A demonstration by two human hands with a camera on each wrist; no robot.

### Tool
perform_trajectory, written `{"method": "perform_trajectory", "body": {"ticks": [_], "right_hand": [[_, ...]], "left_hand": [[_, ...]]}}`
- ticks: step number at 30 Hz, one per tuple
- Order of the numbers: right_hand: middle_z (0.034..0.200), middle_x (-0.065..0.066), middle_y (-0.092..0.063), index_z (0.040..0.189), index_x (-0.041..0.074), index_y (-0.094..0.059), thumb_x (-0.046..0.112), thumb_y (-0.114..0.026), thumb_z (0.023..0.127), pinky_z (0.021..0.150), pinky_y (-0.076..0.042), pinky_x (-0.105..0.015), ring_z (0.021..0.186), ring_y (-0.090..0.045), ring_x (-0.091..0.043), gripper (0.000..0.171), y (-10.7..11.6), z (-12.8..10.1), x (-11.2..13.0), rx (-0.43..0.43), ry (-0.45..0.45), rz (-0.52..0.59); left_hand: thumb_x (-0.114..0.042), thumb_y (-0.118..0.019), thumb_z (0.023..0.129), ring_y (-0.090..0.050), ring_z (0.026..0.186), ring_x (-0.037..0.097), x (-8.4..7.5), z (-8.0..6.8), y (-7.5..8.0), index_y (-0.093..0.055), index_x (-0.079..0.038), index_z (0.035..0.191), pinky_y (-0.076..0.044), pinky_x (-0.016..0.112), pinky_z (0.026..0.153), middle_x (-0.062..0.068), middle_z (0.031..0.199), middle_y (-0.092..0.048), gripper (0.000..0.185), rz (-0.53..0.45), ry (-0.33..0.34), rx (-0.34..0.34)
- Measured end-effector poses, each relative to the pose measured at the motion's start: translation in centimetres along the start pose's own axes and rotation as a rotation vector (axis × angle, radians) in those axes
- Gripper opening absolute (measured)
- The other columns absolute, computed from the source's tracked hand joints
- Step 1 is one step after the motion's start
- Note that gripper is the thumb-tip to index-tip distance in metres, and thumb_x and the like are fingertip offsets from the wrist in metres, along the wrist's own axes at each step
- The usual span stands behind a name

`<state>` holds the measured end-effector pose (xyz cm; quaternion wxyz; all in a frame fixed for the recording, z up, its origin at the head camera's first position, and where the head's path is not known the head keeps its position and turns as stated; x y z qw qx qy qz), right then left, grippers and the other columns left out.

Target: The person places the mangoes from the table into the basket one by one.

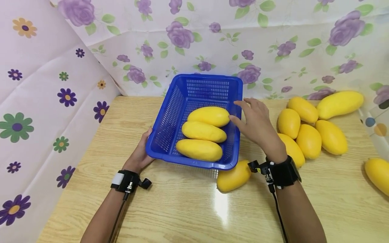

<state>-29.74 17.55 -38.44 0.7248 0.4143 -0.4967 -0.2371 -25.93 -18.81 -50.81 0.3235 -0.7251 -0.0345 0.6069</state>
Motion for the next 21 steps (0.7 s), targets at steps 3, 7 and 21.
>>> {"method": "perform_trajectory", "body": {"ticks": [3, 7, 21], "right_hand": [[0.15, -0.035, -0.037, 0.146, 0.001, -0.048, 0.032, -0.062, 0.102, 0.112, -0.016, -0.068, 0.141, -0.025, -0.052, 0.055, 0.3, 0.0, -0.4, -0.01, -0.007, -0.004], [0.148, -0.035, -0.039, 0.145, -0.001, -0.049, 0.03, -0.062, 0.101, 0.111, -0.018, -0.068, 0.138, -0.028, -0.053, 0.055, 0.8, 0.0, -0.8, -0.032, -0.008, -0.023], [0.148, -0.039, -0.035, 0.148, -0.003, -0.043, 0.032, -0.06, 0.103, 0.111, -0.016, -0.069, 0.138, -0.025, -0.058, 0.059, 1.2, -0.2, -2.3, -0.019, -0.069, -0.033]], "left_hand": [[-0.058, -0.048, 0.102, -0.05, 0.117, 0.02, -0.2, -0.1, -0.1, -0.026, -0.02, 0.16, -0.05, 0.034, 0.092, 0.013, 0.14, -0.046, 0.073, 0.002, -0.003, 0.011], [-0.057, -0.045, 0.104, -0.051, 0.115, 0.02, -0.3, -0.2, -0.3, -0.026, -0.016, 0.16, -0.05, 0.034, 0.092, 0.011, 0.136, -0.048, 0.071, 0.006, -0.004, 0.019], [-0.058, -0.05, 0.102, -0.048, 0.117, 0.02, 0.1, 0.0, 0.2, -0.025, -0.023, 0.16, -0.049, 0.033, 0.093, 0.011, 0.139, -0.046, 0.073, 0.002, -0.004, -0.012]]}}
Point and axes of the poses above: each hand's wrist, its own z-axis towards the middle knuckle, its own y-axis out of the back of the hand, x = y × z, the point moved 4 cm from there along z, towards the middle knuckle
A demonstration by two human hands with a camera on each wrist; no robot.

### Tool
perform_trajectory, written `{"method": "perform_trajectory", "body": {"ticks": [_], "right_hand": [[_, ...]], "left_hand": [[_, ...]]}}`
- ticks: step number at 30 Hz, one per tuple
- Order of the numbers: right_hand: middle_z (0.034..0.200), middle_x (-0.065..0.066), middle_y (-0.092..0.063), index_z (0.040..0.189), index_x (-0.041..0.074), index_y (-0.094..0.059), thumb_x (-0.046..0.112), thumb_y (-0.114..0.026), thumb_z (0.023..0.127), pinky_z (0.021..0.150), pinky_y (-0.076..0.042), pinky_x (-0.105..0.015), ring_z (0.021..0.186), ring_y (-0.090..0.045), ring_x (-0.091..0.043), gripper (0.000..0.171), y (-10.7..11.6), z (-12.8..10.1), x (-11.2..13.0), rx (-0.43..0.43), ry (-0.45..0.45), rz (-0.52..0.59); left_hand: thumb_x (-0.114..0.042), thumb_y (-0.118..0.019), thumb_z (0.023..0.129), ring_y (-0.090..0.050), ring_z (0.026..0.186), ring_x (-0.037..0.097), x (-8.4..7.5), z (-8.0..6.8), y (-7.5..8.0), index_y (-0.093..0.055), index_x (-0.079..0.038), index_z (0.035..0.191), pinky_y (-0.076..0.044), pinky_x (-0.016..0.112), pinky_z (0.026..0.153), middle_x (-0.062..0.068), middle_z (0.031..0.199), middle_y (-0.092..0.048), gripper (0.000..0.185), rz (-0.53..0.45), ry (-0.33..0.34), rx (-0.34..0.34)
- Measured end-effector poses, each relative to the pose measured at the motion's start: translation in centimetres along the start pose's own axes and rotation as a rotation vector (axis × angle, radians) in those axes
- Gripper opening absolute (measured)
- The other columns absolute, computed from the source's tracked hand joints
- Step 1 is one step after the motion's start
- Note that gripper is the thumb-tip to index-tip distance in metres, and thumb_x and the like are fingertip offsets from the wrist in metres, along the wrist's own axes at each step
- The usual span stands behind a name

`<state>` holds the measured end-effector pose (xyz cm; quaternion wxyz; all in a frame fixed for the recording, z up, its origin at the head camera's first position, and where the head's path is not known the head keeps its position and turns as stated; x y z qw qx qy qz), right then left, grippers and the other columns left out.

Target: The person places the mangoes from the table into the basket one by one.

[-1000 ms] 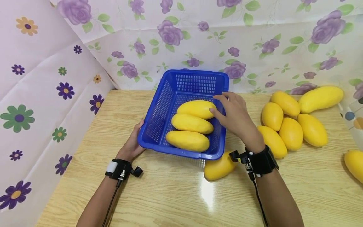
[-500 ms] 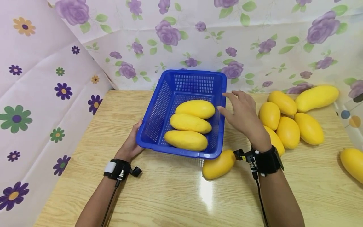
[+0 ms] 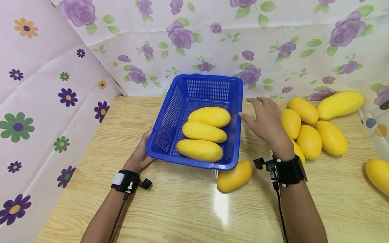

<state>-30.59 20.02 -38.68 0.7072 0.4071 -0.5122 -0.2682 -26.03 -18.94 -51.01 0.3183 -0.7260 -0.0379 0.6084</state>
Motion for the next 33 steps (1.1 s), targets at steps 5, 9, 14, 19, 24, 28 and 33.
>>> {"method": "perform_trajectory", "body": {"ticks": [5, 9, 14, 19, 24, 28, 33], "right_hand": [[0.151, -0.038, -0.032, 0.15, -0.002, -0.039, 0.035, -0.059, 0.103, 0.112, -0.014, -0.07, 0.139, -0.023, -0.058, 0.063, 0.1, 0.1, -0.7, 0.017, -0.069, -0.008], [0.152, -0.036, -0.032, 0.152, -0.002, -0.036, 0.036, -0.058, 0.103, 0.112, -0.014, -0.07, 0.14, -0.022, -0.057, 0.065, 0.0, 0.2, -1.2, 0.028, -0.105, -0.016], [0.154, -0.037, -0.027, 0.154, -0.003, -0.031, 0.04, -0.055, 0.103, 0.111, -0.012, -0.072, 0.141, -0.019, -0.058, 0.07, -0.1, 0.3, -1.9, 0.062, -0.145, -0.019], [0.155, -0.039, -0.022, 0.156, -0.002, -0.026, 0.047, -0.05, 0.104, 0.11, -0.01, -0.074, 0.141, -0.016, -0.059, 0.076, 0.0, 0.3, -2.6, 0.098, -0.18, -0.02], [0.154, -0.04, -0.022, 0.157, -0.001, -0.024, 0.048, -0.049, 0.104, 0.109, -0.011, -0.075, 0.141, -0.016, -0.06, 0.076, 0.3, 0.1, -3.1, 0.098, -0.193, -0.023], [0.154, -0.04, -0.023, 0.157, -0.001, -0.024, 0.047, -0.049, 0.105, 0.109, -0.012, -0.074, 0.14, -0.016, -0.06, 0.075, 0.5, 0.0, -3.5, 0.098, -0.197, -0.026], [0.154, -0.04, -0.023, 0.158, 0.001, -0.024, 0.05, -0.048, 0.104, 0.108, -0.012, -0.074, 0.14, -0.016, -0.06, 0.077, 0.6, 0.0, -4.1, 0.099, -0.211, -0.021]], "left_hand": [[-0.059, -0.05, 0.101, -0.045, 0.122, 0.021, 0.0, 0.0, -0.1, -0.024, -0.025, 0.161, -0.047, 0.035, 0.095, 0.013, 0.145, -0.04, 0.074, 0.005, 0.004, 0.003], [-0.06, -0.049, 0.101, -0.045, 0.125, 0.023, 0.0, 0.0, -0.1, -0.025, -0.024, 0.161, -0.048, 0.036, 0.096, 0.015, 0.148, -0.038, 0.074, 0.016, 0.014, -0.003], [-0.061, -0.05, 0.1, -0.048, 0.122, 0.022, 0.0, -0.1, -0.1, -0.026, -0.021, 0.16, -0.05, 0.036, 0.093, 0.015, 0.145, -0.042, 0.075, 0.015, 0.02, -0.017], [-0.061, -0.049, 0.1, -0.045, 0.125, 0.023, -0.1, 0.0, -0.2, -0.025, -0.022, 0.161, -0.049, 0.036, 0.095, 0.017, 0.149, -0.037, 0.076, 0.016, 0.012, -0.007], [-0.061, -0.051, 0.099, -0.047, 0.124, 0.023, 0.0, 0.1, -0.2, -0.026, -0.018, 0.16, -0.05, 0.036, 0.095, 0.017, 0.146, -0.04, 0.078, 0.01, 0.016, -0.004], [-0.06, -0.047, 0.101, -0.049, 0.121, 0.022, -0.1, 0.2, -0.2, -0.028, -0.017, 0.159, -0.05, 0.036, 0.093, 0.015, 0.144, -0.043, 0.074, 0.011, 0.016, -0.002], [-0.059, -0.045, 0.103, -0.048, 0.124, 0.022, -0.2, 0.1, -0.2, -0.025, -0.022, 0.16, -0.05, 0.037, 0.094, 0.017, 0.15, -0.038, 0.071, 0.019, 0.009, 0.0]]}}
Point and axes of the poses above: each hand's wrist, its own z-axis towards the middle knuckle, its own y-axis out of the back of the hand, x = y × z, the point moved 4 cm from there along z, towards the middle knuckle
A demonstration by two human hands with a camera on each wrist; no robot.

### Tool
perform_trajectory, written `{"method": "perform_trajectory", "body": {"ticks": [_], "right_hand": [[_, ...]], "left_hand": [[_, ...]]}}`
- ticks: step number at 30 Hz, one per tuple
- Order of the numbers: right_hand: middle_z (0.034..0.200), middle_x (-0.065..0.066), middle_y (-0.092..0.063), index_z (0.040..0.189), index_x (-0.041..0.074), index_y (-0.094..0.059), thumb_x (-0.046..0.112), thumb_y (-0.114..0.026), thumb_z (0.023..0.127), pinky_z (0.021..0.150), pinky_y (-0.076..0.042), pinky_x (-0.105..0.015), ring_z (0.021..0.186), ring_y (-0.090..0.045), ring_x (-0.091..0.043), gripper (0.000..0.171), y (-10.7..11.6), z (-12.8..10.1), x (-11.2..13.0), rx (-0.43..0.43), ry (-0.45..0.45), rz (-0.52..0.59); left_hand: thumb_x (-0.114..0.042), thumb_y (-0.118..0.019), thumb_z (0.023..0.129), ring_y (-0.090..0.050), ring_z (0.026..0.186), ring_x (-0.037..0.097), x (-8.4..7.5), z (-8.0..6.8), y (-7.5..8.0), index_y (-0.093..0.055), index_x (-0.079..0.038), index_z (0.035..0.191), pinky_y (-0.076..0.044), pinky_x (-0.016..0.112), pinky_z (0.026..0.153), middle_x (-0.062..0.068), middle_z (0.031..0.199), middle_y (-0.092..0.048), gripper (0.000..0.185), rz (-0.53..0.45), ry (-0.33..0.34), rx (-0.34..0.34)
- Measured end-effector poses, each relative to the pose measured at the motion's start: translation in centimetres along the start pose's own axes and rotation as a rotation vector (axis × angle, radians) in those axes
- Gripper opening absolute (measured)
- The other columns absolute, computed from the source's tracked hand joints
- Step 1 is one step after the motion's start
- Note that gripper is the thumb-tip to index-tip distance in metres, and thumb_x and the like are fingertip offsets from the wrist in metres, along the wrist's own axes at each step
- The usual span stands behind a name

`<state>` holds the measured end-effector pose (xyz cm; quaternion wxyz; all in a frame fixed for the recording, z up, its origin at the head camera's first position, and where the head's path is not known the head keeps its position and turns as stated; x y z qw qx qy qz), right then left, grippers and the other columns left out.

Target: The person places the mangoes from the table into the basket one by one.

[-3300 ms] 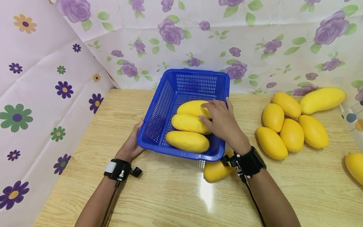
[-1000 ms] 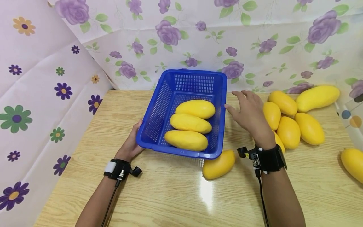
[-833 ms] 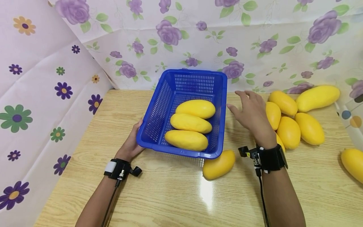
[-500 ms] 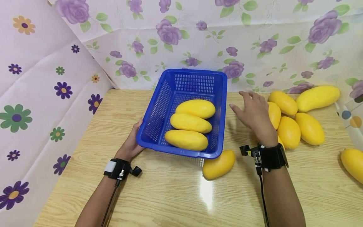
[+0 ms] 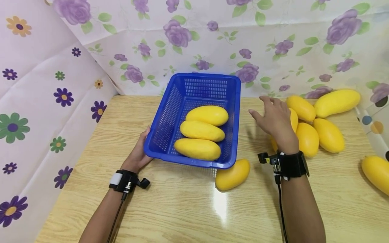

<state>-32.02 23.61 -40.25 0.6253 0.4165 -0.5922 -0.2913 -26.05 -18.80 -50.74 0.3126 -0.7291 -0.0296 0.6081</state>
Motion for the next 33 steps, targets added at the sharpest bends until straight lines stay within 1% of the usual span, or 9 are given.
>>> {"method": "perform_trajectory", "body": {"ticks": [3, 7, 10, 13, 18, 21, 23, 26, 33], "right_hand": [[0.153, -0.041, -0.023, 0.158, 0.001, -0.024, 0.05, -0.047, 0.104, 0.107, -0.013, -0.075, 0.138, -0.016, -0.062, 0.077, 0.2, 0.0, -0.4, -0.002, -0.009, 0.0], [0.152, -0.042, -0.024, 0.158, 0.001, -0.024, 0.05, -0.046, 0.104, 0.105, -0.015, -0.075, 0.135, -0.017, -0.066, 0.076, 0.5, 0.0, -0.9, 0.002, -0.019, 0.002], [0.151, -0.043, -0.023, 0.157, -0.001, -0.025, 0.051, -0.046, 0.104, 0.105, -0.015, -0.075, 0.134, -0.017, -0.066, 0.078, 0.8, 0.0, -1.4, 0.009, -0.029, 0.01], [0.151, -0.044, -0.022, 0.157, -0.003, -0.023, 0.053, -0.045, 0.104, 0.106, -0.013, -0.075, 0.134, -0.017, -0.066, 0.08, 1.1, 0.0, -1.9, 0.016, -0.043, 0.019], [0.153, -0.043, -0.018, 0.159, 0.0, -0.02, 0.056, -0.044, 0.103, 0.105, -0.013, -0.076, 0.136, -0.013, -0.066, 0.082, 1.7, -0.3, -2.9, 0.029, -0.072, 0.041], [0.152, -0.044, -0.019, 0.159, 0.0, -0.018, 0.055, -0.042, 0.104, 0.104, -0.013, -0.077, 0.135, -0.012, -0.067, 0.081, 2.0, -0.4, -3.3, 0.034, -0.069, 0.05], [0.151, -0.044, -0.02, 0.159, -0.001, -0.018, 0.054, -0.042, 0.104, 0.104, -0.012, -0.077, 0.135, -0.012, -0.068, 0.081, 2.1, -0.4, -3.5, 0.032, -0.068, 0.047], [0.152, -0.044, -0.019, 0.159, -0.002, -0.017, 0.055, -0.041, 0.104, 0.104, -0.01, -0.078, 0.136, -0.009, -0.067, 0.082, 2.2, -0.4, -4.0, 0.032, -0.084, 0.046], [0.155, -0.043, -0.013, 0.159, -0.002, -0.016, 0.058, -0.038, 0.104, 0.105, -0.006, -0.079, 0.14, -0.003, -0.066, 0.084, 2.3, -0.1, -5.5, 0.016, -0.123, 0.049]], "left_hand": [[-0.059, -0.045, 0.103, -0.046, 0.127, 0.023, 0.0, -0.1, 0.0, -0.024, -0.025, 0.161, -0.05, 0.037, 0.095, 0.018, 0.154, -0.034, 0.071, 0.007, 0.001, -0.001], [-0.06, -0.045, 0.102, -0.044, 0.129, 0.025, -0.2, -0.1, -0.1, -0.023, -0.023, 0.161, -0.049, 0.037, 0.097, 0.02, 0.155, -0.031, 0.073, 0.013, 0.004, -0.001], [-0.06, -0.044, 0.102, -0.044, 0.13, 0.025, -0.2, 0.0, -0.1, -0.023, -0.022, 0.161, -0.049, 0.038, 0.097, 0.021, 0.156, -0.031, 0.073, 0.016, 0.004, -0.001], [-0.059, -0.044, 0.103, -0.042, 0.132, 0.026, -0.1, 0.0, 0.0, -0.023, -0.024, 0.161, -0.048, 0.038, 0.097, 0.021, 0.157, -0.029, 0.071, 0.008, 0.007, -0.005], [-0.059, -0.045, 0.103, -0.04, 0.134, 0.027, 0.0, 0.0, 0.1, -0.023, -0.024, 0.162, -0.048, 0.037, 0.098, 0.023, 0.16, -0.023, 0.072, 0.009, 0.015, -0.001], [-0.059, -0.045, 0.102, -0.043, 0.131, 0.026, -0.1, 0.0, 0.1, -0.023, -0.022, 0.162, -0.048, 0.037, 0.097, 0.023, 0.159, -0.026, 0.073, 0.011, 0.017, -0.003], [-0.06, -0.046, 0.102, -0.045, 0.128, 0.024, -0.1, 0.0, 0.1, -0.024, -0.021, 0.161, -0.049, 0.036, 0.096, 0.021, 0.156, -0.031, 0.074, 0.009, 0.021, -0.012], [-0.061, -0.048, 0.101, -0.047, 0.126, 0.023, -0.1, 0.0, 0.0, -0.025, -0.019, 0.16, -0.049, 0.036, 0.096, 0.019, 0.152, -0.035, 0.076, -0.001, 0.026, -0.022], [-0.058, -0.045, 0.103, -0.046, 0.124, 0.022, 0.0, -0.1, 0.0, -0.025, -0.021, 0.16, -0.048, 0.035, 0.095, 0.017, 0.151, -0.036, 0.071, 0.005, 0.013, -0.018]]}}
Point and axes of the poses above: each hand's wrist, its own z-axis towards the middle knuckle, its own y-axis out of the back of the hand, x = y × z, the point moved 4 cm from there along z, towards the middle knuckle
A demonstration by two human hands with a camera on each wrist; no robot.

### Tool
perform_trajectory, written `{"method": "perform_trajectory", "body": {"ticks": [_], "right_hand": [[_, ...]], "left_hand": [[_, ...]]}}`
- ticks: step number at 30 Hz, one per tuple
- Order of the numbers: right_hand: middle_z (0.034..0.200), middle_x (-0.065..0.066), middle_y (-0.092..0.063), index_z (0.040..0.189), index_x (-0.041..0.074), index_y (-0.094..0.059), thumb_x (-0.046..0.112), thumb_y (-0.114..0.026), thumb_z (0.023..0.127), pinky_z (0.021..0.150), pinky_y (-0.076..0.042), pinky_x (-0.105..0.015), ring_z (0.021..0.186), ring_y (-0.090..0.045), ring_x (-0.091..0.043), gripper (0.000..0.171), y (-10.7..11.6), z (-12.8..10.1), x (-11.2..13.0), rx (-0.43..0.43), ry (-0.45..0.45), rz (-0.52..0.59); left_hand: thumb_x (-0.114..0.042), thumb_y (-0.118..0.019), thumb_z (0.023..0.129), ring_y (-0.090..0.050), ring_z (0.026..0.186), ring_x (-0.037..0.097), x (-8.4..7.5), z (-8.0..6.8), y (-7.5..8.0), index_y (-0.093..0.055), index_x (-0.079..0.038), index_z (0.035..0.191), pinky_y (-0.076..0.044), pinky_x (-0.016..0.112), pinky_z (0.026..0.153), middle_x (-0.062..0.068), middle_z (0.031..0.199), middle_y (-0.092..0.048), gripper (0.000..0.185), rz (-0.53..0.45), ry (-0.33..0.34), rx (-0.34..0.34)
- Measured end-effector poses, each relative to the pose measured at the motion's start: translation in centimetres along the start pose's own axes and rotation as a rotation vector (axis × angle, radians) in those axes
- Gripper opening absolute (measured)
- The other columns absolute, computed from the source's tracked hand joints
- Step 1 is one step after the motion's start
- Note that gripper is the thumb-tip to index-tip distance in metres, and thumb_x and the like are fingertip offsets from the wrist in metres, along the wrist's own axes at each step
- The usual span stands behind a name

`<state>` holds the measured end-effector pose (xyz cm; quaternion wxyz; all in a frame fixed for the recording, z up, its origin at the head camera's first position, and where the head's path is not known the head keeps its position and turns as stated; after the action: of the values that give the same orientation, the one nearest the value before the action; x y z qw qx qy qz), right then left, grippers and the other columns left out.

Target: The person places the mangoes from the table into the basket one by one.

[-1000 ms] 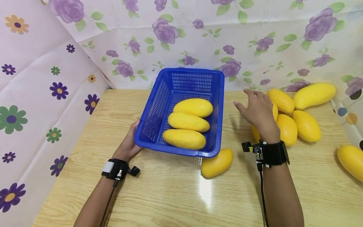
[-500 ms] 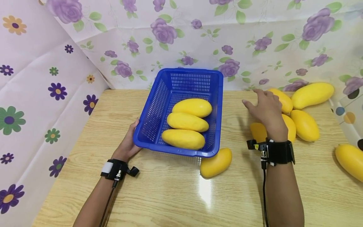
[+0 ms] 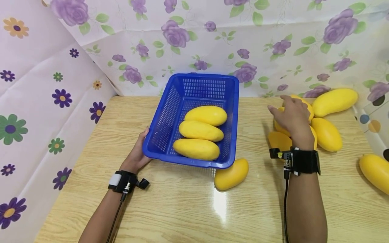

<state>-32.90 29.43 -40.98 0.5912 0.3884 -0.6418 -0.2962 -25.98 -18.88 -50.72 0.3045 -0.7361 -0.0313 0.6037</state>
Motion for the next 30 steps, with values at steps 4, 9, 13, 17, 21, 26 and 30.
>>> {"method": "perform_trajectory", "body": {"ticks": [4, 9, 13, 17, 21, 26, 30], "right_hand": [[0.154, -0.044, -0.012, 0.159, -0.002, -0.015, 0.06, -0.037, 0.103, 0.104, -0.007, -0.08, 0.139, -0.003, -0.068, 0.086, -0.2, 0.2, -0.8, 0.005, -0.025, 0.008], [0.151, -0.048, -0.01, 0.159, -0.002, -0.015, 0.061, -0.037, 0.102, 0.103, -0.009, -0.081, 0.135, -0.004, -0.071, 0.088, -0.4, 0.3, -1.6, 0.014, -0.061, 0.011], [0.152, -0.047, -0.009, 0.158, -0.003, -0.017, 0.06, -0.037, 0.103, 0.104, -0.009, -0.08, 0.136, -0.003, -0.071, 0.087, -0.4, 0.5, -1.9, -0.008, -0.069, 0.009], [0.153, -0.047, -0.008, 0.158, -0.003, -0.018, 0.06, -0.037, 0.103, 0.104, -0.01, -0.079, 0.135, -0.005, -0.071, 0.086, -0.2, 0.7, -2.4, -0.042, -0.078, 0.006], [0.154, -0.046, -0.005, 0.158, -0.004, -0.016, 0.059, -0.036, 0.103, 0.102, -0.011, -0.079, 0.134, -0.008, -0.071, 0.086, 0.0, 0.8, -3.0, -0.074, -0.1, 0.009], [0.154, -0.044, -0.008, 0.158, -0.005, -0.017, 0.056, -0.038, 0.103, 0.102, -0.012, -0.079, 0.134, -0.01, -0.07, 0.084, -0.1, 1.1, -3.5, -0.124, -0.107, 0.021], [0.155, -0.043, -0.011, 0.158, -0.004, -0.017, 0.053, -0.04, 0.103, 0.103, -0.013, -0.078, 0.135, -0.011, -0.068, 0.083, -0.1, 1.3, -3.9, -0.172, -0.116, 0.047]], "left_hand": [[-0.057, -0.044, 0.104, -0.045, 0.125, 0.022, 0.1, -0.1, 0.0, -0.024, -0.021, 0.161, -0.048, 0.036, 0.096, 0.017, 0.151, -0.035, 0.07, 0.0, -0.007, 0.014], [-0.058, -0.044, 0.103, -0.047, 0.123, 0.021, 0.1, -0.1, 0.0, -0.025, -0.02, 0.161, -0.049, 0.035, 0.095, 0.015, 0.149, -0.038, 0.072, 0.001, -0.003, 0.011], [-0.058, -0.044, 0.103, -0.048, 0.121, 0.021, 0.0, 0.0, -0.1, -0.026, -0.019, 0.16, -0.048, 0.035, 0.094, 0.014, 0.145, -0.041, 0.071, 0.0, -0.007, 0.012], [-0.057, -0.043, 0.104, -0.047, 0.121, 0.021, 0.0, 0.0, -0.1, -0.027, -0.018, 0.159, -0.048, 0.035, 0.095, 0.014, 0.145, -0.042, 0.069, -0.007, -0.015, 0.015], [-0.056, -0.042, 0.105, -0.047, 0.121, 0.021, -0.1, -0.1, -0.1, -0.026, -0.019, 0.16, -0.048, 0.035, 0.095, 0.015, 0.146, -0.04, 0.068, -0.002, -0.015, 0.019], [-0.057, -0.043, 0.104, -0.048, 0.12, 0.021, -0.1, -0.1, -0.1, -0.026, -0.02, 0.16, -0.048, 0.035, 0.094, 0.015, 0.146, -0.041, 0.069, 0.001, -0.007, 0.012], [-0.059, -0.042, 0.103, -0.047, 0.122, 0.022, 0.0, 0.0, -0.1, -0.026, -0.02, 0.16, -0.049, 0.036, 0.094, 0.016, 0.148, -0.039, 0.071, 0.003, -0.002, 0.008]]}}
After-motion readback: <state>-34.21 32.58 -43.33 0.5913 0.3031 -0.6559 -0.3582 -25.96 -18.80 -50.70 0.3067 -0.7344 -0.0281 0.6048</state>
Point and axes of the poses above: each hand's wrist, its own z-axis towards the middle knuckle, its own y-axis out of the back of the hand, x = y × z, the point moved 4 cm from there along z, towards the middle knuckle
